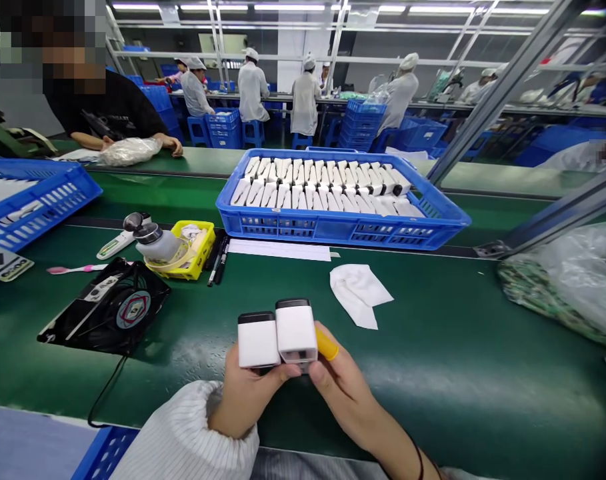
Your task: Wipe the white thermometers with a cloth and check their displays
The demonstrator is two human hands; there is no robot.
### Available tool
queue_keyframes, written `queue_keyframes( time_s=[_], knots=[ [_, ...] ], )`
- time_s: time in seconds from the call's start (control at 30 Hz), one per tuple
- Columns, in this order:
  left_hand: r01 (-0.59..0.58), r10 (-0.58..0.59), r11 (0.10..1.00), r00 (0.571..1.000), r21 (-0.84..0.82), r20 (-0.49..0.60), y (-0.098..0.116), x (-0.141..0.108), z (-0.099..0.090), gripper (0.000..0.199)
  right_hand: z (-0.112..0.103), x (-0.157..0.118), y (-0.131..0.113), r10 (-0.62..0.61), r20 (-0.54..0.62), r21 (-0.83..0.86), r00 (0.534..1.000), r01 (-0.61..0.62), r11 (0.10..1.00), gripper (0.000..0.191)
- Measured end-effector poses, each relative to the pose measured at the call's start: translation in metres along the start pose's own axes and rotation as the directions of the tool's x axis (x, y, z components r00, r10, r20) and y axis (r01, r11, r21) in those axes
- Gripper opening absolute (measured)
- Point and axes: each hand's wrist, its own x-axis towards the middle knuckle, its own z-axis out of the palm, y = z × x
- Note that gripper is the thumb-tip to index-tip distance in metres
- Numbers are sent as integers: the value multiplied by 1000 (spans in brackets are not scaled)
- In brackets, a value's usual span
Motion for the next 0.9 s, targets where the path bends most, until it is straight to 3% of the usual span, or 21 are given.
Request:
queue_keyframes(
  time_s=[0.07, 0.13, 0.17, 0.23, 0.33, 0.43, 0.53, 0.6, 0.7, 0.73, 0.8, 0.83, 0.9],
  knots=[
    [39, -40, 999, 999, -24, -31, 4, -1, 1, 37, -22, 7, 0, -51, -68, -349, 996, 24, 937, 40],
    [68, -69, 997, 996, -40, -47, 8, -2, 2, 42, -50, 17, 10, -116, -212, -689, 970, -64, 722, 41],
    [78, -80, 996, 995, -44, -51, 10, -3, 2, 44, -64, 22, 19, -142, -265, -758, 954, -115, 642, 41],
    [89, -92, 995, 994, -48, -56, 13, -5, 2, 44, -87, 32, 38, -156, -307, -807, 939, -170, 565, 37],
    [81, -83, 996, 995, -39, -62, 18, -9, 1, 42, -104, 38, 50, -164, -267, -810, 950, -129, 572, 37],
    [57, -57, 998, 997, 0, -59, 22, -11, -1, 37, -97, 34, 18, -250, -237, -794, 939, -39, 607, 33],
    [26, -25, 998, 999, 56, -25, 24, -11, -3, 29, -68, 23, -37, -435, -267, -751, 860, 97, 653, 22],
    [1, -1, 996, 1000, 92, -8, 25, -10, -3, 26, -47, 19, -66, -566, -135, -679, 813, 340, 651, 19],
    [-14, 13, 991, 1000, 131, 7, 27, -10, -3, 30, -35, 26, -79, -663, 124, -665, 738, 558, 496, 22],
    [-10, 9, 990, 1000, 140, 10, 28, -11, -2, 31, -37, 29, -78, -681, 153, -708, 716, 560, 430, 23],
    [2, -2, 989, 1000, 148, 1, 31, -13, -2, 32, -49, 35, -74, -707, 91, -817, 701, 459, 350, 21],
    [7, -6, 989, 1000, 148, -8, 33, -15, -2, 32, -55, 36, -74, -718, 2, -860, 696, 367, 354, 19],
    [9, -5, 989, 1000, 145, -22, 36, -17, -1, 32, -61, 31, -79, -740, -202, -873, 642, 225, 433, 19]
  ],
)
